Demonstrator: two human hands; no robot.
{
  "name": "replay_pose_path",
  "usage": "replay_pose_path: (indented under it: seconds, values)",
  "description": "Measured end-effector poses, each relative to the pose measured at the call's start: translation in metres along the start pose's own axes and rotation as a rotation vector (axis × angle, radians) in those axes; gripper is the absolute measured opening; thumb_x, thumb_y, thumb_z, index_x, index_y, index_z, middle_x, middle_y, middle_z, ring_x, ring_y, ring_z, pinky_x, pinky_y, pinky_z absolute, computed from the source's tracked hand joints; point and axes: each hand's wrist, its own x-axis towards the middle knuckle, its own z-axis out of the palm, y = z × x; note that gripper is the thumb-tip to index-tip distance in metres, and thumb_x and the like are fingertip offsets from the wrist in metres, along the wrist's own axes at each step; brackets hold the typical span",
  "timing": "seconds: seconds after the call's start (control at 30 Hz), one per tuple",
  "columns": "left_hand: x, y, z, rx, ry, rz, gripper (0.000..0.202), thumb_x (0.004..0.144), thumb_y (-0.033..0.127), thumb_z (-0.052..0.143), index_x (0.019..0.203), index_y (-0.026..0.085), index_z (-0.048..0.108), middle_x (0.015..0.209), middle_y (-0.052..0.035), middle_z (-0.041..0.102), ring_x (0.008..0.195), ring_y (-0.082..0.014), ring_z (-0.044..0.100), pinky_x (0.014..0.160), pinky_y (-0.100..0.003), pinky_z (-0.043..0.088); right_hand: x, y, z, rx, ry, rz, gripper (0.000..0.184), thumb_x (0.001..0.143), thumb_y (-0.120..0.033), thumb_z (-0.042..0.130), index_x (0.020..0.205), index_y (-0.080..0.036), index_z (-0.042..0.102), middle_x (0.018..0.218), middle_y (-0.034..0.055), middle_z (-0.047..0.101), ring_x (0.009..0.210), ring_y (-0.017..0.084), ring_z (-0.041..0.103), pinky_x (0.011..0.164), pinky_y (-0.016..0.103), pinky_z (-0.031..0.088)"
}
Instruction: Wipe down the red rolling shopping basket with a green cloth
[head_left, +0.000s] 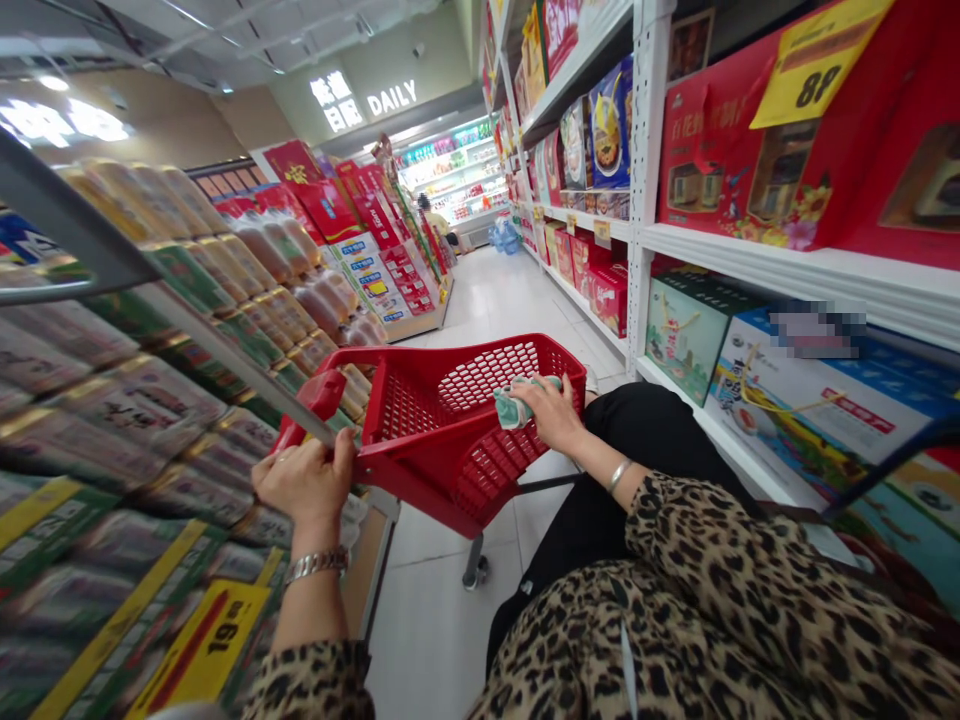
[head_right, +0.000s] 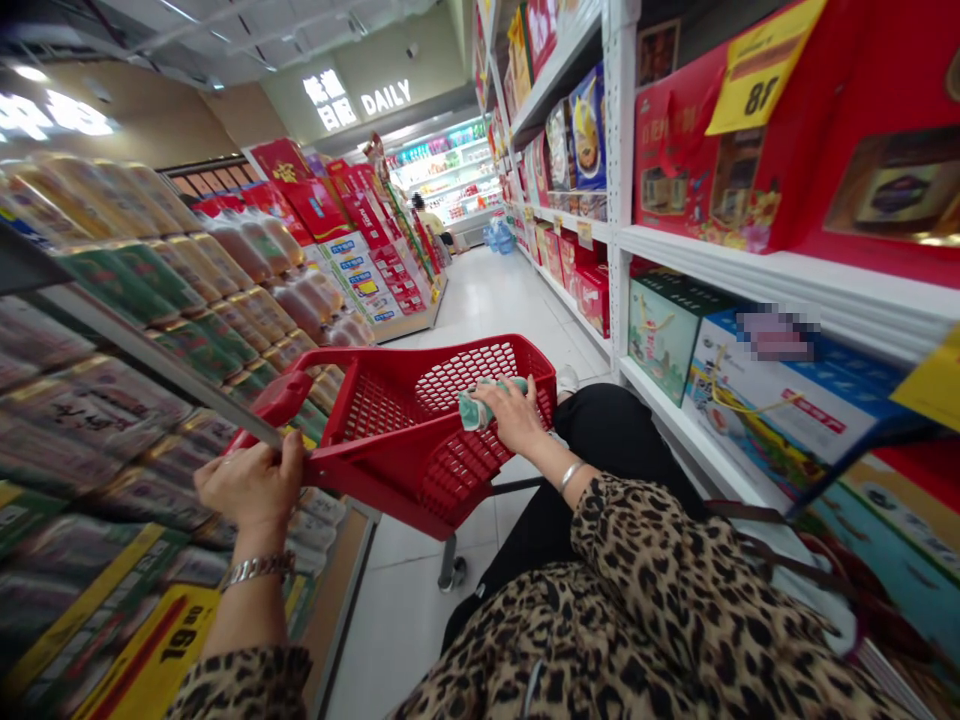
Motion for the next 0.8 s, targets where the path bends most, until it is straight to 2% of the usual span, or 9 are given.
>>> replay_pose_path:
  seconds: [0.13,0.27,0.33,0.4,0.53,0.63,0.8]
  values:
    - [0.009,-0.01,0.008,0.001,0.0,-0.001,0.047,0.089,0.052,0.04,0.051,0.025,0.04,0.056,-0.0081,0.058,0.064,-0.0229,0.055,0.078,-0.041,0.035,0.006,0.026,-0.006,-0.06,0.04,0.154,0.068,0.078,0.003,0.042,0.133,-0.032,0.061,0.151,-0.0003,0.054,0.145,0.034,0.036,0.115,0.075,0.012]
    - [0.016,-0.017,0.009,-0.005,-0.018,-0.008,0.047,0.088,0.051,0.041,0.05,0.024,0.045,0.057,-0.01,0.06,0.067,-0.0248,0.058,0.077,-0.042,0.036,0.011,0.044,-0.009,-0.077,0.098,0.304,0.064,0.081,0.0,0.043,0.133,-0.033,0.061,0.148,0.0023,0.057,0.137,0.034,0.044,0.115,0.073,0.017]
    - [0.018,-0.02,0.009,-0.001,-0.024,-0.027,0.047,0.088,0.051,0.041,0.05,0.023,0.049,0.058,-0.0105,0.061,0.068,-0.0253,0.059,0.076,-0.041,0.036,0.013,0.045,-0.008,-0.07,0.106,0.312,0.062,0.081,0.0,0.044,0.133,-0.029,0.061,0.145,0.0052,0.059,0.133,0.034,0.047,0.115,0.069,0.021]
    - [0.018,-0.021,0.009,0.01,-0.018,-0.053,0.048,0.088,0.052,0.041,0.052,0.023,0.053,0.058,-0.0106,0.061,0.068,-0.0254,0.06,0.076,-0.041,0.036,0.015,0.039,-0.005,-0.053,0.095,0.257,0.06,0.08,0.001,0.045,0.132,-0.023,0.062,0.143,0.0088,0.06,0.13,0.034,0.049,0.115,0.062,0.025]
    - [0.015,-0.017,0.007,0.026,0.007,-0.082,0.05,0.088,0.054,0.039,0.053,0.023,0.054,0.057,-0.0105,0.061,0.066,-0.0249,0.057,0.077,-0.041,0.035,0.02,0.004,0.008,-0.007,0.042,0.093,0.06,0.079,0.002,0.047,0.13,-0.024,0.064,0.14,0.0065,0.062,0.127,0.028,0.052,0.114,0.048,0.03]
    - [0.012,-0.009,0.005,0.013,0.018,-0.091,0.049,0.088,0.055,0.04,0.052,0.024,0.051,0.056,-0.0095,0.06,0.065,-0.0242,0.056,0.077,-0.041,0.034,0.026,-0.036,0.021,0.057,-0.011,-0.06,0.06,0.081,0.002,0.046,0.133,-0.024,0.063,0.141,0.0063,0.062,0.128,0.027,0.053,0.113,0.047,0.031]
    - [0.004,0.006,0.001,-0.019,0.026,-0.08,0.048,0.087,0.054,0.042,0.051,0.023,0.048,0.056,-0.0089,0.059,0.066,-0.023,0.053,0.079,-0.041,0.033,0.039,-0.104,0.031,0.179,-0.104,-0.299,0.068,0.08,0.004,0.046,0.143,-0.02,0.054,0.146,0.0091,0.057,0.129,0.023,0.054,0.105,0.04,0.04]
